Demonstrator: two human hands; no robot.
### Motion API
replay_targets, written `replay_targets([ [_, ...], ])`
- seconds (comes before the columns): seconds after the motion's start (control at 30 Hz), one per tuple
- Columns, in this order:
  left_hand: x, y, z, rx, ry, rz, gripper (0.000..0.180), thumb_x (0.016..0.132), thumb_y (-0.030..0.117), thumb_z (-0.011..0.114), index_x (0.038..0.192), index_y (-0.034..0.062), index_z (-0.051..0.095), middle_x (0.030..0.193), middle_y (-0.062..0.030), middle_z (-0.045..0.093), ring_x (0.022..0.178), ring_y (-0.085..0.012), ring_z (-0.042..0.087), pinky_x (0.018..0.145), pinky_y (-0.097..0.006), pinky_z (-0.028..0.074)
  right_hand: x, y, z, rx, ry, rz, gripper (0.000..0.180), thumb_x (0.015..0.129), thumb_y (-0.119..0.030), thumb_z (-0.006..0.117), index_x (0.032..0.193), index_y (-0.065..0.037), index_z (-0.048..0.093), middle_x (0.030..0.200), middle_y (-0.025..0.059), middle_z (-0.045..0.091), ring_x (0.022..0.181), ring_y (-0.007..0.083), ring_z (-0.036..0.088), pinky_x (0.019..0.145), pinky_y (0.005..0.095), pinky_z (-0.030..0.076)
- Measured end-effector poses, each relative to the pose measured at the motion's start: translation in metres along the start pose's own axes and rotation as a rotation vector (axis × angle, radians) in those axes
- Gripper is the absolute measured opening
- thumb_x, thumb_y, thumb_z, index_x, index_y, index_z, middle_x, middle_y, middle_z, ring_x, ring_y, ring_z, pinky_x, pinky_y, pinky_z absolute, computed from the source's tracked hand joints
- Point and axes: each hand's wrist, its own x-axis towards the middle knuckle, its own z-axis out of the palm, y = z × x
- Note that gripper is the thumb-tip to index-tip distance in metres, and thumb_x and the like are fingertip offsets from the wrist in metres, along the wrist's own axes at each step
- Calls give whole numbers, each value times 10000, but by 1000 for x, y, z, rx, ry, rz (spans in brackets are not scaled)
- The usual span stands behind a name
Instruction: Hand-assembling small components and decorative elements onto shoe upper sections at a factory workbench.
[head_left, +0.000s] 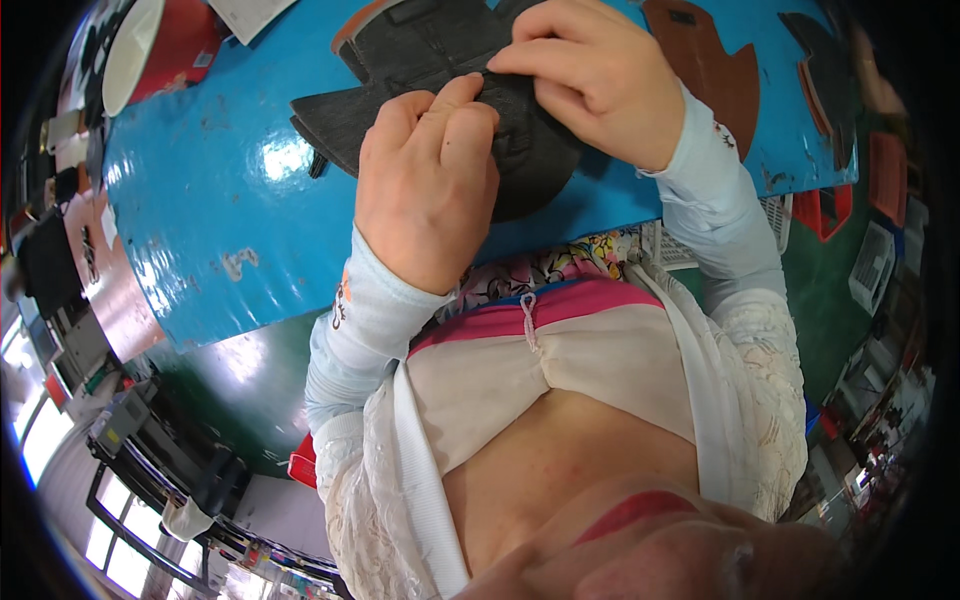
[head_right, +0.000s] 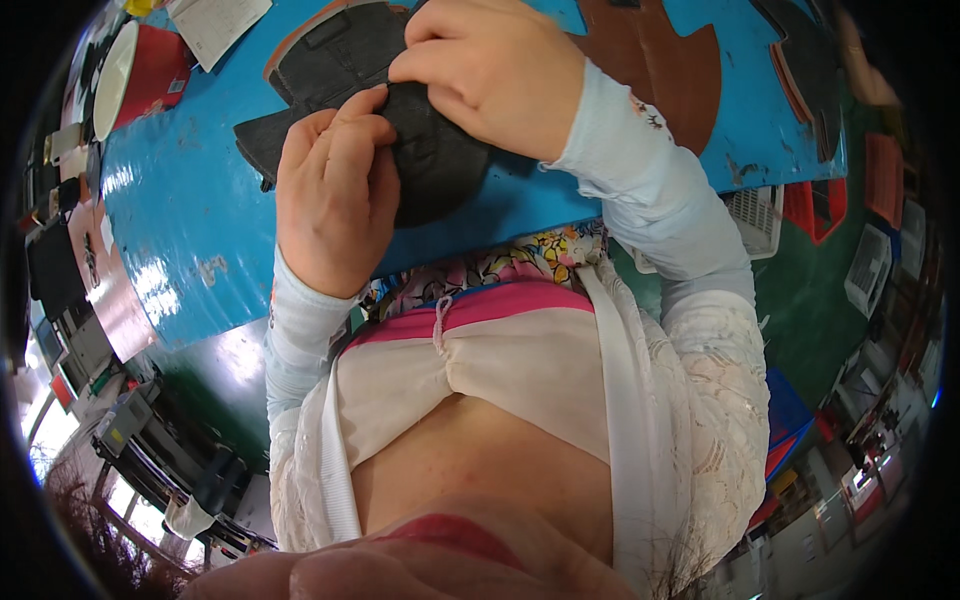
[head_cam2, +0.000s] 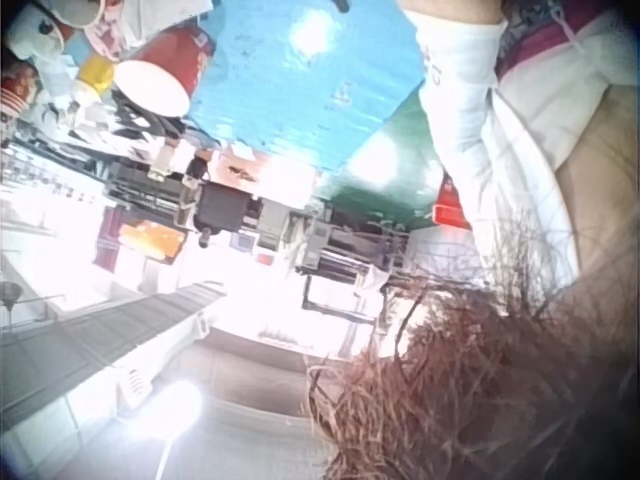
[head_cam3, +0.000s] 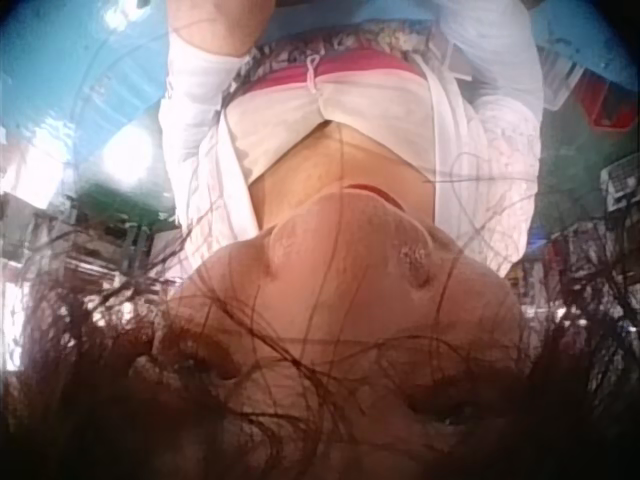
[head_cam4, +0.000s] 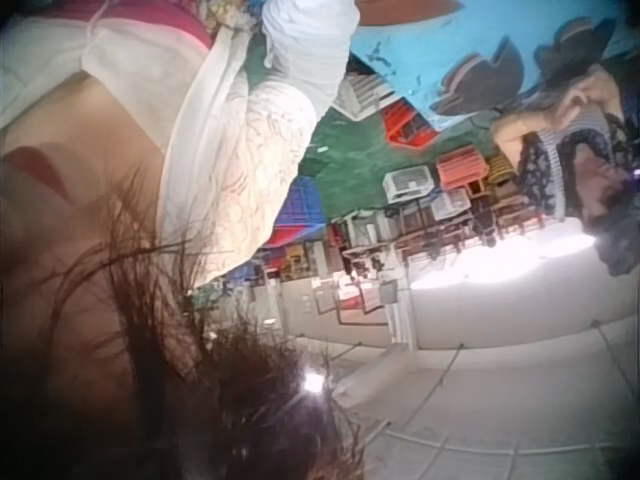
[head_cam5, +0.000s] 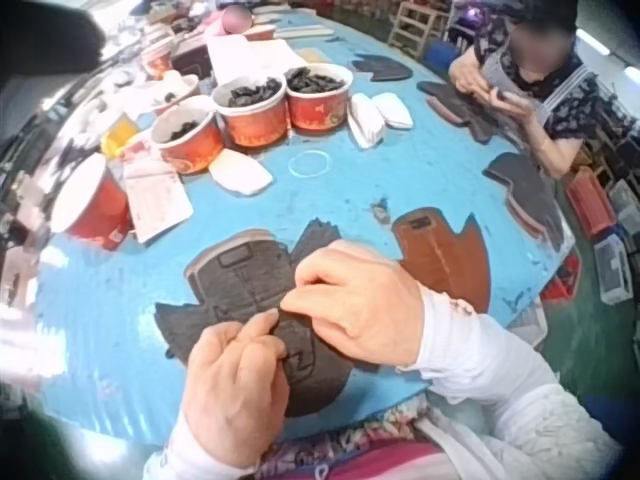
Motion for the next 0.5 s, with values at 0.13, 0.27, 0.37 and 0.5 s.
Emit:
replay_targets([
  [0.13,-1,-1,-2,-3,-19,-6,257,643,-41,626,873,38,543,1081,-111,646,856,-306,579,733,-385,491,-3,2,8,-66,39,-105,170,708,-54,626,878,-51,635,875,71,572,799,254,570,682,330,480],
  [0.27,0,0,-4,-26,-22,-7,257,651,-44,628,881,33,545,1066,-115,648,853,-319,577,737,-387,492,-4,-4,8,-117,23,-27,166,707,-52,622,871,-54,647,872,65,581,794,246,576,682,329,485],
  [0.37,0,-2,-2,-90,13,-15,221,681,-52,630,879,25,570,1058,-121,650,845,-307,582,732,-372,495,-12,6,11,-20,101,60,137,737,-38,625,872,-40,644,856,75,583,745,254,583,660,324,485],
  [0.5,-9,9,-13,-543,167,-374,172,758,-95,644,896,7,629,1040,-119,637,816,-203,597,697,-280,490,-2,-6,-1,323,235,216,74,806,-48,610,870,-14,627,846,104,589,666,254,582,622,296,472],
])
